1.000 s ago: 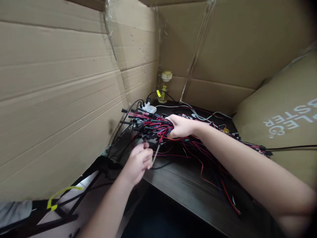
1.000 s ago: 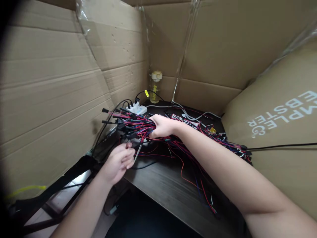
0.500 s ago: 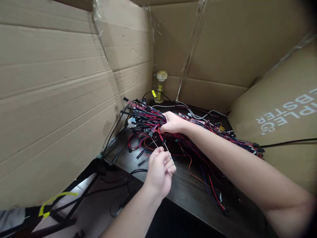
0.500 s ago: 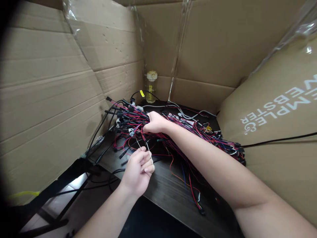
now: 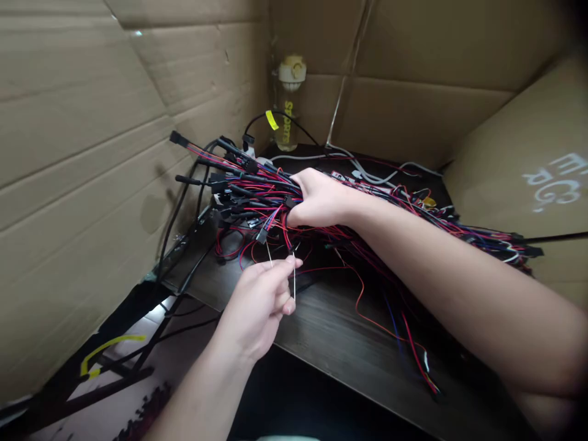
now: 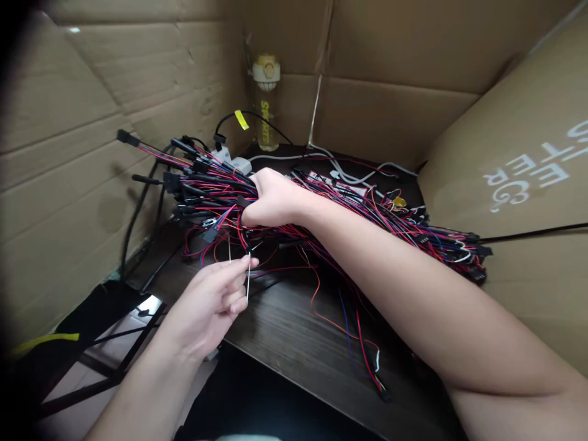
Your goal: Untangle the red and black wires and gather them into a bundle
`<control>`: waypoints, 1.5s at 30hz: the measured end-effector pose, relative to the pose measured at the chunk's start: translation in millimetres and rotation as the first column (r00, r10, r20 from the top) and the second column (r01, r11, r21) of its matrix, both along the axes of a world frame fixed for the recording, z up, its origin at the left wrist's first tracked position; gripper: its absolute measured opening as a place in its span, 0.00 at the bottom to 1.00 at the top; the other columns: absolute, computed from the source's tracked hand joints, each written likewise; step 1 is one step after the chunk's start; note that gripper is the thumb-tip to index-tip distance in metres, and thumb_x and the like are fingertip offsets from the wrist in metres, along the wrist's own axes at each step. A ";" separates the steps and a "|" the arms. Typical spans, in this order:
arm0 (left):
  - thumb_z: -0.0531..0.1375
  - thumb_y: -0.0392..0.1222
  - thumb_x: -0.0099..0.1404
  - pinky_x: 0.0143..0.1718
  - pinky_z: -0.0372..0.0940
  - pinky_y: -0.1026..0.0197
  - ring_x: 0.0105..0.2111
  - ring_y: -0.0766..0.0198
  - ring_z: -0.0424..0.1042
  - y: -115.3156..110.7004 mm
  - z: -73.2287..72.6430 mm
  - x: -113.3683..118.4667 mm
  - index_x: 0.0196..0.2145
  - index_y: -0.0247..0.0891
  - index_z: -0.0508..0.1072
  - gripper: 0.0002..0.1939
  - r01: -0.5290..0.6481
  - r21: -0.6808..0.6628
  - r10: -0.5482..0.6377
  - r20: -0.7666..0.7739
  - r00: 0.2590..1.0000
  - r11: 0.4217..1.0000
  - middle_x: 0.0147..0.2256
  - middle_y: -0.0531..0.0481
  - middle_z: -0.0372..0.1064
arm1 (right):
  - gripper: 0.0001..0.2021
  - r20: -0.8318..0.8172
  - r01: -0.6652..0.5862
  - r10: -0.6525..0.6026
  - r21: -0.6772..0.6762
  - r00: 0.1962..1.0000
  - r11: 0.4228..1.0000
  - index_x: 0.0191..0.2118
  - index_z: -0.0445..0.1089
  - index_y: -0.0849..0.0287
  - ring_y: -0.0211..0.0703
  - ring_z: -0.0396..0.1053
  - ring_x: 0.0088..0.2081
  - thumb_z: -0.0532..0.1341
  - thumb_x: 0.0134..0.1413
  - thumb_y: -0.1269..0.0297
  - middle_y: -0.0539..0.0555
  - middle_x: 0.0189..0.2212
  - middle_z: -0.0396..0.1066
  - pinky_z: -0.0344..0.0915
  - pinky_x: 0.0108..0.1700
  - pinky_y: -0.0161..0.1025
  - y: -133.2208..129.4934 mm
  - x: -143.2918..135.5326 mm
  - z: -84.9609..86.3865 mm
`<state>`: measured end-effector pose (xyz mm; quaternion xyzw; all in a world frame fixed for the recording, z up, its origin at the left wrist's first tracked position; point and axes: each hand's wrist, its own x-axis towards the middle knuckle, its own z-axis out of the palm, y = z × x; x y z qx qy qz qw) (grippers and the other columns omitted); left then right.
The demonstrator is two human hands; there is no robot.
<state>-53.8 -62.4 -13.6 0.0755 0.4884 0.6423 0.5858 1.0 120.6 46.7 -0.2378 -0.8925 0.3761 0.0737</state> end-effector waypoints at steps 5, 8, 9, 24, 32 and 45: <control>0.73 0.41 0.57 0.16 0.47 0.73 0.16 0.79 0.40 3.6 -0.2 -0.9 0.36 0.28 0.80 0.13 -0.040 -0.008 0.040 0.064 0.997 0.999 0.17 0.65 0.42 | 0.09 -0.025 -0.019 0.019 -0.012 1.000 1.000 0.26 0.62 0.60 0.33 0.54 0.24 0.64 0.37 0.71 0.48 0.24 0.59 0.50 0.22 0.33 2.5 1.3 -1.6; 0.71 0.39 0.59 0.16 0.48 0.72 0.17 0.78 0.41 6.9 1.0 1.1 0.34 0.28 0.80 0.10 -0.084 -0.051 0.088 0.091 0.992 0.995 0.18 0.64 0.40 | 0.11 -0.021 0.017 -0.017 -0.014 1.000 1.000 0.25 0.61 0.59 0.33 0.54 0.24 0.65 0.36 0.72 0.48 0.22 0.57 0.49 0.21 0.34 2.6 1.2 -2.5; 0.70 0.39 0.60 0.16 0.50 0.72 0.17 0.78 0.41 7.8 1.5 2.6 0.32 0.29 0.80 0.08 -0.092 -0.065 0.098 0.097 0.990 0.994 0.18 0.64 0.40 | 0.11 -0.017 0.026 -0.026 -0.007 1.000 1.000 0.26 0.61 0.59 0.34 0.55 0.24 0.66 0.36 0.72 0.48 0.22 0.57 0.49 0.20 0.34 2.2 1.1 -2.6; 0.69 0.35 0.59 0.15 0.53 0.72 0.16 0.78 0.43 6.9 2.7 11.2 0.29 0.30 0.79 0.05 -0.216 -0.068 0.218 0.030 0.975 0.974 0.17 0.63 0.40 | 0.14 0.037 0.019 -0.022 0.075 0.999 0.997 0.23 0.59 0.58 0.33 0.55 0.24 0.68 0.37 0.72 0.49 0.21 0.56 0.46 0.22 0.35 -5.2 2.0 1.1; 0.68 0.37 0.58 0.16 0.55 0.71 0.15 0.77 0.44 8.7 8.5 5.5 0.26 0.32 0.77 0.07 -0.304 -0.050 0.277 -0.294 0.915 0.951 0.14 0.63 0.42 | 0.10 0.027 -0.023 0.021 0.064 0.999 0.998 0.27 0.64 0.59 0.35 0.57 0.25 0.67 0.39 0.72 0.48 0.21 0.58 0.53 0.22 0.35 -7.1 2.4 -1.6; 0.63 0.47 0.65 0.21 0.54 0.68 0.18 0.72 0.60 1.1 -14.8 0.6 0.34 0.36 0.79 0.12 -0.056 -0.193 -0.094 -0.689 0.719 0.980 0.18 0.55 0.64 | 0.10 -0.024 -0.058 0.058 0.010 0.998 0.998 0.27 0.62 0.58 0.35 0.57 0.24 0.65 0.37 0.69 0.48 0.22 0.61 0.54 0.21 0.35 -4.1 4.7 -3.4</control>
